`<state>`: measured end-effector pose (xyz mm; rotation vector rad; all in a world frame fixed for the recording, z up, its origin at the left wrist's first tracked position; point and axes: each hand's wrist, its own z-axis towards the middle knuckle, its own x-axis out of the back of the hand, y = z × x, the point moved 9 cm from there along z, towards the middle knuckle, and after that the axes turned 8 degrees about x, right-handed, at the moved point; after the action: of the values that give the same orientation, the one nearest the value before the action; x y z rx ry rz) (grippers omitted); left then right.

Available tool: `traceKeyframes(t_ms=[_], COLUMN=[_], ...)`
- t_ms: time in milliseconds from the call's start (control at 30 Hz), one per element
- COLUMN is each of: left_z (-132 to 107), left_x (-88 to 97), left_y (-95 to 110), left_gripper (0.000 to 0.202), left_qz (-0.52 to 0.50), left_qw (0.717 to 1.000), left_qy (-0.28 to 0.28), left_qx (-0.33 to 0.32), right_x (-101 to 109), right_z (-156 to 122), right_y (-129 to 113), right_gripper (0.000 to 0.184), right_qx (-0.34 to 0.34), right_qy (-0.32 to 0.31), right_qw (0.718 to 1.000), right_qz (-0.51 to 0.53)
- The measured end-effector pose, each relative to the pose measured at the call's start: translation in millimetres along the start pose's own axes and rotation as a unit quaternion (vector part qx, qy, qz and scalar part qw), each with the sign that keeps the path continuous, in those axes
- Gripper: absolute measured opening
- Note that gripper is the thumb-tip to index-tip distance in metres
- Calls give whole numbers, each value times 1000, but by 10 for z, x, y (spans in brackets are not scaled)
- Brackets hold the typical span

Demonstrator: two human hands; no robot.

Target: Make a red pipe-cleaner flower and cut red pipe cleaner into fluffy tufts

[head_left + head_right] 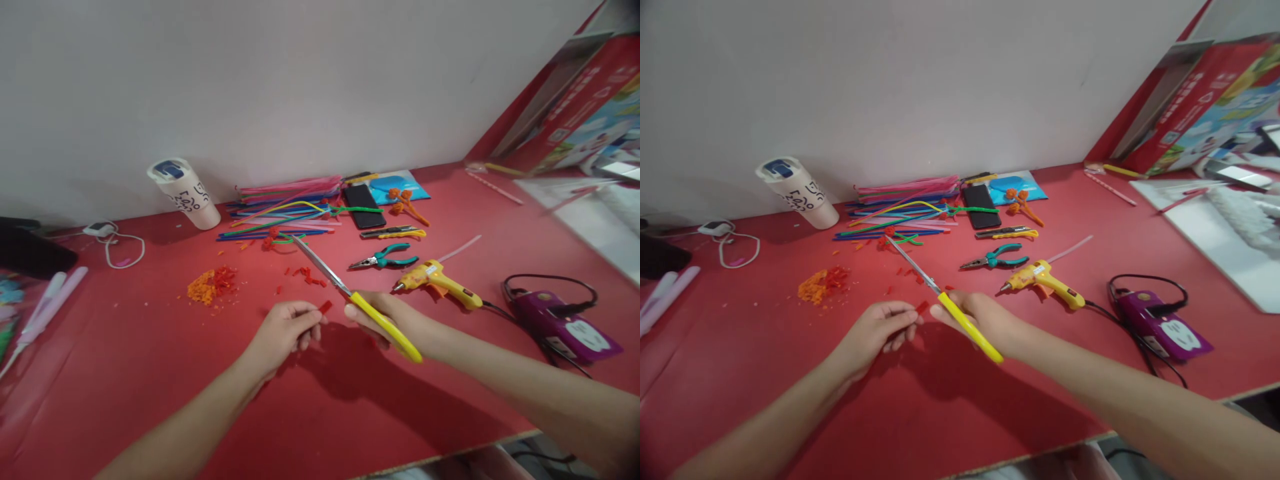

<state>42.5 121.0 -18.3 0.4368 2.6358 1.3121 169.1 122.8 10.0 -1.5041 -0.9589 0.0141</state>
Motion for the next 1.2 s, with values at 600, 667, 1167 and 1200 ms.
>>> traceKeyframes(t_ms=[600,667,1167,1200], left_z=[41,54,378,413], left_x=[242,239,226,224], left_y=[187,179,-65,-84], left_gripper=[23,22,10,9], left_qz=[-33,-36,-122,-125], left_qw=[994,994,992,991], left_qy=[92,91,40,36], left_qx=[-44,-39,13,17], right_x=[-200,-201,-254,-270], right_z=[-191,-191,-82,-65], right_y=[155,175,311,312], right_gripper=[41,41,46,48], right_qx=[-49,-51,-106,-106], right_qy=[-86,-84,-92,-101], right_qw=[994,994,990,989], right_qz=[-51,-41,34,37])
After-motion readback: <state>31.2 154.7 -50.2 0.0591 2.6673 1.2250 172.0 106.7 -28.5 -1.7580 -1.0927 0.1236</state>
